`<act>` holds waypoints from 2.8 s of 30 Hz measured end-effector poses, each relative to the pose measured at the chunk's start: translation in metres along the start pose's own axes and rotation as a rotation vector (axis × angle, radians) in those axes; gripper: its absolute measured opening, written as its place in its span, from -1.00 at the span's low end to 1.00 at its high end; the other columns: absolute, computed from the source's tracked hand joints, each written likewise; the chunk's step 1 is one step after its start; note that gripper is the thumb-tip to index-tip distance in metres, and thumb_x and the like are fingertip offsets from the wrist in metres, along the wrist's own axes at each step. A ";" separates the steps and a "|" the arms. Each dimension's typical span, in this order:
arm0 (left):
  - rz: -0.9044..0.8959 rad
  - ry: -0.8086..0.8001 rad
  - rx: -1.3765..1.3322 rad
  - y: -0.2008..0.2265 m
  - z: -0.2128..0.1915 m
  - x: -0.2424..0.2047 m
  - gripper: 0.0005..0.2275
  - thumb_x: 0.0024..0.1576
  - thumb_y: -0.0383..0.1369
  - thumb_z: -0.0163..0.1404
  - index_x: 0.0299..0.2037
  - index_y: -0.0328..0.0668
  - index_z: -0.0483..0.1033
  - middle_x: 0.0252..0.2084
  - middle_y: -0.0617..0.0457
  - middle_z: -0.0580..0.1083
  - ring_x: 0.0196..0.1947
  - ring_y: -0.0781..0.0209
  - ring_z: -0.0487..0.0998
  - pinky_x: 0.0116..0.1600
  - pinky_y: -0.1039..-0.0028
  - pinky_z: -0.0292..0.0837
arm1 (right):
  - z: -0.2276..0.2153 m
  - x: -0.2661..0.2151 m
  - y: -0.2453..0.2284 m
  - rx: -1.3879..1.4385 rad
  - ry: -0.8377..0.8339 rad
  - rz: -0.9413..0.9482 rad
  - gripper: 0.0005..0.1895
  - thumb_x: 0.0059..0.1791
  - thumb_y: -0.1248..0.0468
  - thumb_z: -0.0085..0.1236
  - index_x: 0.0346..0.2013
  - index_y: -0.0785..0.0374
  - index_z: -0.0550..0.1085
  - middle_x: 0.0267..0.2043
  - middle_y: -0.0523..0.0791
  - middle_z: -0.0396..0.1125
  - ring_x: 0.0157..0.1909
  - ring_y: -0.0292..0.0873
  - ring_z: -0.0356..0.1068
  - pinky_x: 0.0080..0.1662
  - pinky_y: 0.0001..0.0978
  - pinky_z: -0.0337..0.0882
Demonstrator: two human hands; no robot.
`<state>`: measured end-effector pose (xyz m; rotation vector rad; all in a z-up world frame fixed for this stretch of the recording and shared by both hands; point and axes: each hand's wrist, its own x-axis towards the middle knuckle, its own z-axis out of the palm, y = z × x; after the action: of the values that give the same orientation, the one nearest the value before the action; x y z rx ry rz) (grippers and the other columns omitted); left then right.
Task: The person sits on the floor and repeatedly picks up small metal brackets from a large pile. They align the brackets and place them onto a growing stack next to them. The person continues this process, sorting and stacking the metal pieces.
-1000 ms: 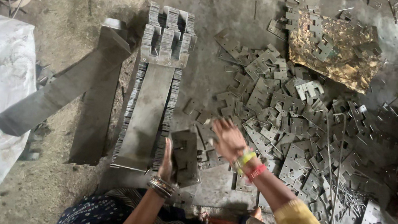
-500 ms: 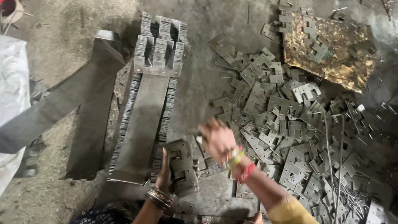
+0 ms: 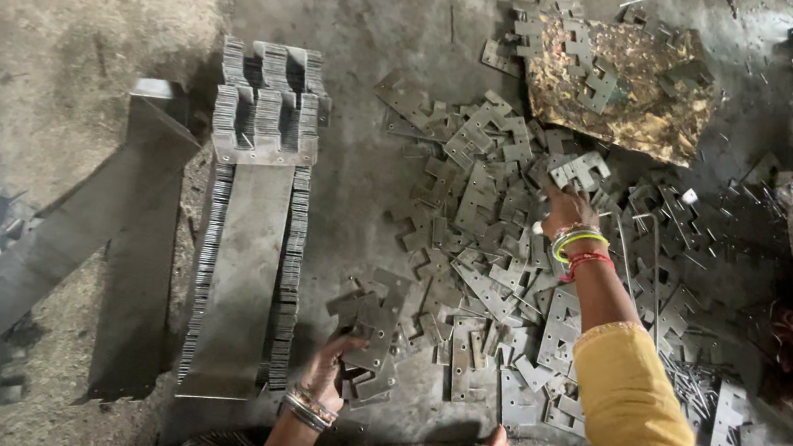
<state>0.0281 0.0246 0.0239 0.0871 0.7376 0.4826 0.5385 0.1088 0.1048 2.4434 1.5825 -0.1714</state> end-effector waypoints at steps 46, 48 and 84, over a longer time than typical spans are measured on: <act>0.095 0.017 0.452 -0.042 -0.004 0.011 -0.21 0.12 0.14 -0.22 0.53 -0.02 -0.12 0.58 0.09 -0.13 0.54 0.22 -0.15 0.42 0.22 -0.28 | -0.025 -0.203 -0.091 0.264 0.116 -0.026 -0.63 -0.18 0.22 0.19 -0.14 0.35 0.52 -0.05 0.15 0.44 -0.02 0.18 0.48 0.05 -0.06 0.50; 0.141 0.020 0.570 -0.038 -0.011 0.022 -0.22 0.13 0.14 -0.25 0.53 -0.02 -0.12 0.59 0.11 -0.14 0.54 0.25 -0.17 0.42 0.25 -0.30 | -0.037 -0.230 -0.108 0.277 0.282 -0.229 -0.59 -0.16 0.22 0.19 -0.07 0.37 0.48 -0.01 0.15 0.42 0.02 0.19 0.46 0.08 -0.03 0.48; 0.019 -0.109 0.158 -0.043 -0.029 -0.019 -0.25 0.20 0.24 -0.14 0.26 -0.40 0.39 0.07 -0.28 0.50 -0.05 -0.08 0.57 0.07 0.13 0.50 | 0.013 -0.255 -0.145 0.351 -0.044 0.051 -0.33 -0.19 0.03 0.42 -0.01 0.33 0.30 -0.09 0.20 0.38 0.01 0.28 0.40 -0.05 0.04 0.44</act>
<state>0.0134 -0.0247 0.0044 0.2660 0.6673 0.4338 0.3016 -0.0635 0.1300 2.7115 1.5826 -0.5323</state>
